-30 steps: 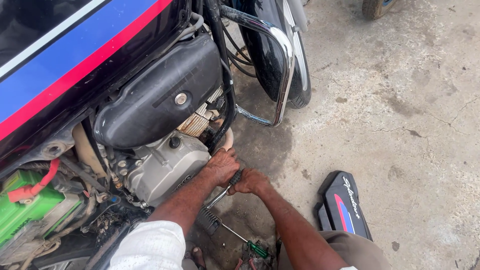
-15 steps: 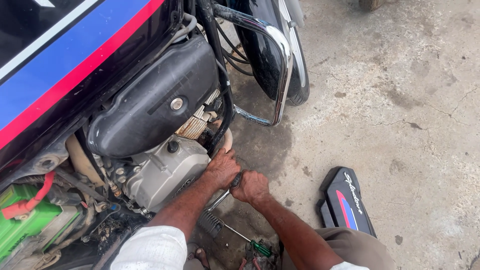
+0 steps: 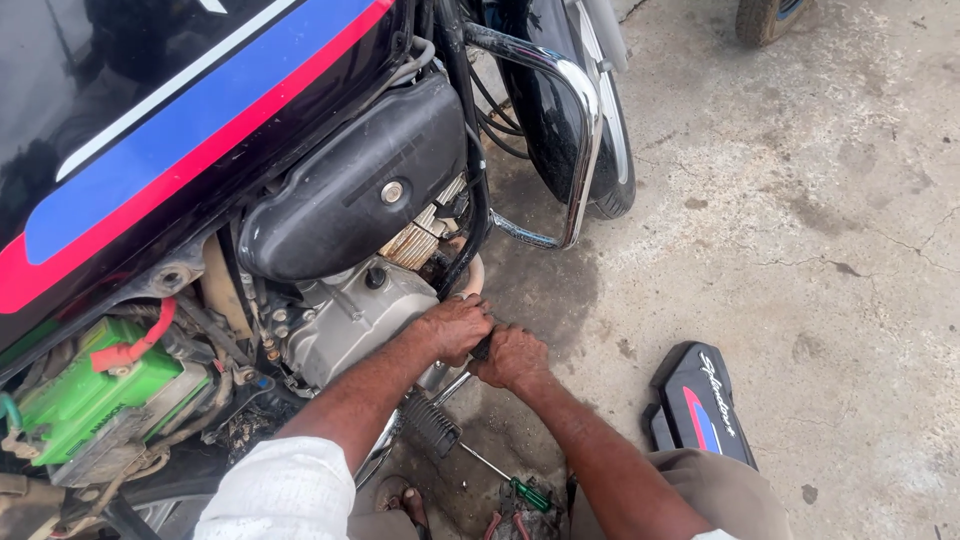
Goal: Repairing or adjusting components on a motorcycle engine and battery compartment.
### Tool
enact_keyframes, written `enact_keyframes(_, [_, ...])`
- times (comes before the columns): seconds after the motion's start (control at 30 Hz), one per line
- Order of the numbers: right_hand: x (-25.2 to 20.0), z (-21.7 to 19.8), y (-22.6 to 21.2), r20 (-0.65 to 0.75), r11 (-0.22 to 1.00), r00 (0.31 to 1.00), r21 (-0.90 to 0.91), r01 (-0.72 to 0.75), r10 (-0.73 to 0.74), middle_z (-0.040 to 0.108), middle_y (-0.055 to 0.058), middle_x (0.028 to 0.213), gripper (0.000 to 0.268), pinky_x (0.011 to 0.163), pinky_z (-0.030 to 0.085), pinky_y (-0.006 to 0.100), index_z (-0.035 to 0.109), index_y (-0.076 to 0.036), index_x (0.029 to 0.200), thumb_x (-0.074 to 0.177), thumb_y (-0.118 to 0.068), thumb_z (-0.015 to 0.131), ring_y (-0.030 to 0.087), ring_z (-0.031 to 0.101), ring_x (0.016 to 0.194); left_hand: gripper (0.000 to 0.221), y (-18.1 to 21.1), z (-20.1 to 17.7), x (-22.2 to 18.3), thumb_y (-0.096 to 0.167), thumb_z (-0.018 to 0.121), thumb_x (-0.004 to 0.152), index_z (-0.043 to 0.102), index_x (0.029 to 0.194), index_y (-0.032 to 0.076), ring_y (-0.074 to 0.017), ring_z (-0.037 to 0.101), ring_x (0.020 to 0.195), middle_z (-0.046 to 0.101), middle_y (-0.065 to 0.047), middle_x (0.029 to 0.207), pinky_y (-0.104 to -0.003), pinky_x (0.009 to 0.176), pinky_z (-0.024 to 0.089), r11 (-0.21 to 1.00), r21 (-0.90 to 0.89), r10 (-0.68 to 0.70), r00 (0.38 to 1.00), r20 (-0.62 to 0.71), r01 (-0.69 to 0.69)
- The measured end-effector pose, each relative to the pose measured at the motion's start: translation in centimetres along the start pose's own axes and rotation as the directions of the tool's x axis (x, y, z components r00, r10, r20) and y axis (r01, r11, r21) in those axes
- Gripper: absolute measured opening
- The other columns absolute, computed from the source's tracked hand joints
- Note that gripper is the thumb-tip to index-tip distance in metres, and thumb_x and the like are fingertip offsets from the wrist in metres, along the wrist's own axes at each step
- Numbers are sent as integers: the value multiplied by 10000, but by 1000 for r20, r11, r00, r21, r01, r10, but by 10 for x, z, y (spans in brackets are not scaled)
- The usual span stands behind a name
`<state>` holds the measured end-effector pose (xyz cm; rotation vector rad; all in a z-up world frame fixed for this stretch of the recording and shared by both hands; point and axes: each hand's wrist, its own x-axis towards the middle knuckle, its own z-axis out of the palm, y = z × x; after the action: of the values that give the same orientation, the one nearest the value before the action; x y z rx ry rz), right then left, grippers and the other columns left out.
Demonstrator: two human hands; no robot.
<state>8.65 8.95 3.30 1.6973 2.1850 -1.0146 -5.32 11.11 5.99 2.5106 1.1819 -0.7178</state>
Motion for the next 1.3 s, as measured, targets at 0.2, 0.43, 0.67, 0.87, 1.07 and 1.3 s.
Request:
enact_keyframes(0.2, [21,31,17,-98,992,995,125,-15,28,723,159,930,555,833,607,450,687,-37,1093,755,-470,765,317,740,901,438,-6,13,30,108,825,702,694,1106,2,-311,596,1204,688,-150,1152,-426,1038,511,998,47,46,997,55,-48])
enact_keyframes(0.43, [28,55,32,-323,979,940,127,158,-110,719,200,770,437,664,600,480,649,7,925,783,-402,710,355,732,692,366,-7,27,40,147,824,720,718,1047,23,-312,675,1077,737,-152,1037,-436,941,568,999,0,46,997,70,-46])
enact_keyframes(0.67, [38,77,40,-417,962,898,153,225,-144,704,175,714,396,603,595,471,656,-2,875,797,-388,693,331,730,625,340,-3,20,37,179,838,696,739,999,62,-294,728,981,750,-129,995,-439,849,605,998,36,55,993,105,-60])
enact_keyframes(0.87, [37,74,36,-381,969,918,168,181,-106,711,163,698,410,621,597,467,654,-13,886,784,-405,712,326,730,627,315,-3,22,37,210,819,728,740,1000,72,-281,733,960,755,-120,984,-438,825,607,995,86,45,992,119,-55])
enact_keyframes(1.07, [15,32,24,-175,976,983,199,92,-57,724,182,899,611,746,607,471,567,-9,1092,757,-470,789,341,743,833,413,-9,29,32,230,823,752,700,1096,36,-289,642,1168,742,-132,1055,-464,991,523,988,151,22,1000,3,-22])
enact_keyframes(1.3, [-9,0,10,-38,994,994,35,100,-99,654,210,1132,838,899,581,478,510,11,1260,778,-604,814,350,663,1121,720,-8,-23,-2,272,903,701,596,1300,16,-309,431,1373,478,-171,1468,-527,1073,402,974,223,-62,994,94,39])
